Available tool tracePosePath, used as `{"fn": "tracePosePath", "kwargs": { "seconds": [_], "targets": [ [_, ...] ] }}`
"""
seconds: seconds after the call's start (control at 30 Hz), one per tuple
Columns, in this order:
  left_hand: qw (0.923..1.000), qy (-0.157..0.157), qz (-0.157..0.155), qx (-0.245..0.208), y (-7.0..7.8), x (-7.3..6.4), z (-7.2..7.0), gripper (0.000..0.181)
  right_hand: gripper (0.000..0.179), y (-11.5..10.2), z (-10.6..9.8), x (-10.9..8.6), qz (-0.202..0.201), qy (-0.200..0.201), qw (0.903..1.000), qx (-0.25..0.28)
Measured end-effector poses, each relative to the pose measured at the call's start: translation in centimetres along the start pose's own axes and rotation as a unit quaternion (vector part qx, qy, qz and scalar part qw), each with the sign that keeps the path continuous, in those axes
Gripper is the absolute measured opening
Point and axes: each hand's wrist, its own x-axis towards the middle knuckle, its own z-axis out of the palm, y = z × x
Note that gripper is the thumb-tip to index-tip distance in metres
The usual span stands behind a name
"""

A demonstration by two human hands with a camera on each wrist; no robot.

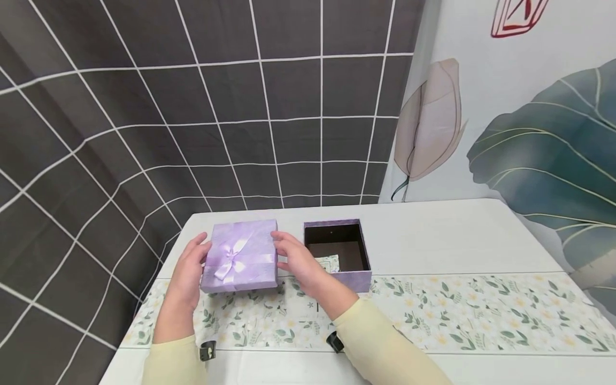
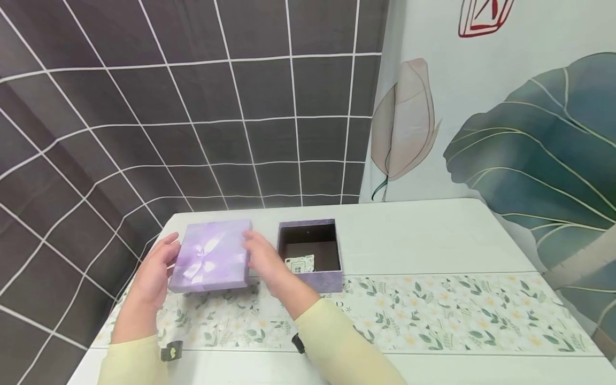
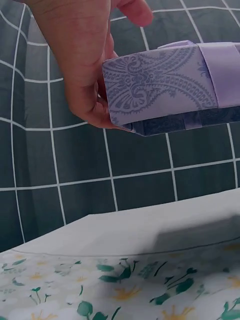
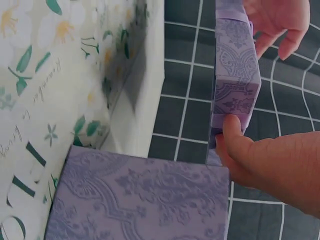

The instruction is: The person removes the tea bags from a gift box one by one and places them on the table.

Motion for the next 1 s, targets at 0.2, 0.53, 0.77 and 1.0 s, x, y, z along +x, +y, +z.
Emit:
{"fn": "tracePosePath", "kwargs": {
  "seconds": [0.2,0.53,0.77,1.0],
  "targets": [
    [0.9998,-0.006,-0.006,0.016,-0.8,0.4,-0.3,0.062,0.052,0.9,0.5,0.3,0.010,-0.002,0.9998,-0.017],
    [0.9992,-0.008,-0.019,0.035,-2.0,1.1,-0.8,0.063,0.054,2.0,1.6,0.5,0.012,-0.002,0.9993,-0.036],
    [0.9992,-0.013,-0.022,0.030,-2.9,1.6,-1.0,0.064,0.054,2.7,2.0,0.9,0.025,0.011,0.9992,-0.028],
    [0.9995,-0.017,-0.018,0.021,-3.7,2.1,-1.1,0.064,0.057,3.7,2.4,1.0,0.047,0.013,0.9985,-0.025]
  ]
}}
